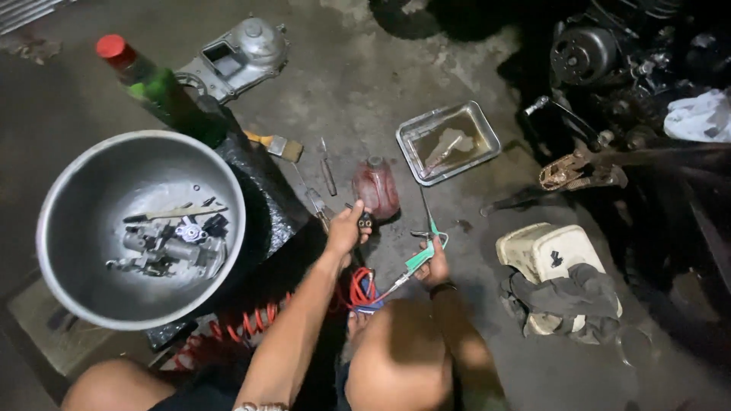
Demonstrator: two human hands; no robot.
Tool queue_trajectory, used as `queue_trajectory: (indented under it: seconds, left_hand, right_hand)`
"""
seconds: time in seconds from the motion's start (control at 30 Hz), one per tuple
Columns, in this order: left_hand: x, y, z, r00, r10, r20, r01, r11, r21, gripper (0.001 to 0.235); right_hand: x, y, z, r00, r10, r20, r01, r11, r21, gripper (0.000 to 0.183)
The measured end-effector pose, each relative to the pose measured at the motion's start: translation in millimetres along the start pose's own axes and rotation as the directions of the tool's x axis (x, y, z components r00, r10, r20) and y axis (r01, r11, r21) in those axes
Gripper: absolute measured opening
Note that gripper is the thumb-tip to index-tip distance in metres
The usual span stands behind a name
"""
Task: The person cleans small mechanical parts in a metal bowl using a toothbrush and a liquid from a bottle. They then use a green air blow gun to dry the parts and inspect them by hand.
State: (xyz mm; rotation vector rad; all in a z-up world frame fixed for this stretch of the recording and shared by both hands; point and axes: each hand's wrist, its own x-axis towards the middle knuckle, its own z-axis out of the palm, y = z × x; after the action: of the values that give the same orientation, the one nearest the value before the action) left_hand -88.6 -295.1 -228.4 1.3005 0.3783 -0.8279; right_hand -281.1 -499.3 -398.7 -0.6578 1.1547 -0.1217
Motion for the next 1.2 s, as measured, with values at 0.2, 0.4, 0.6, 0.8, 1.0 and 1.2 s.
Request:
queue_trajectory:
  seconds: [0.2, 0.4, 0.6, 0.8, 1.0, 1.2]
  left_hand:
    - [9, -8, 14, 0.999, -0.031, 0.015, 0.031, 0.999, 0.035, 0.038]
    - [-3, 29, 21, 0.999, 0.034, 0.033, -0.034, 0.999, 0.009, 0.036]
    - [-64, 129, 32, 0.98, 0.194, 0.042, -0.195, 0.98, 0.031, 0.041]
    - [-181, 248, -15, 0.877, 0.48, -0.014, -0.48, 0.876, -0.052, 0.043]
    - [-212, 274, -162, 0.736, 0.623, -0.265, -0.592, 0.782, 0.196, 0.04]
    - [-217, 222, -264, 0.665, 0.555, -0.499, -0.478, 0.83, 0.288, 0.045]
  right_hand:
    - [20, 3, -11, 0.985, 0.069, -0.156, -0.099, 0.977, -0.19, 0.062]
    - [2, -31, 4, 0.933, -0.276, -0.231, 0.123, 0.848, -0.515, 0.036]
    - [-95, -165, 155, 0.692, -0.72, 0.053, 0.664, 0.606, -0.437, 0.046]
    - [-266, -212, 379, 0.274, -0.631, 0.726, 0.955, 0.093, -0.28, 0.025]
    - [-305, -99, 504, -0.065, -0.012, 0.998, 0.801, -0.597, 0.045, 0.013]
    - [-336, -24, 527, 0.181, 0.249, 0.952, 0.653, -0.754, 0.073, 0.013]
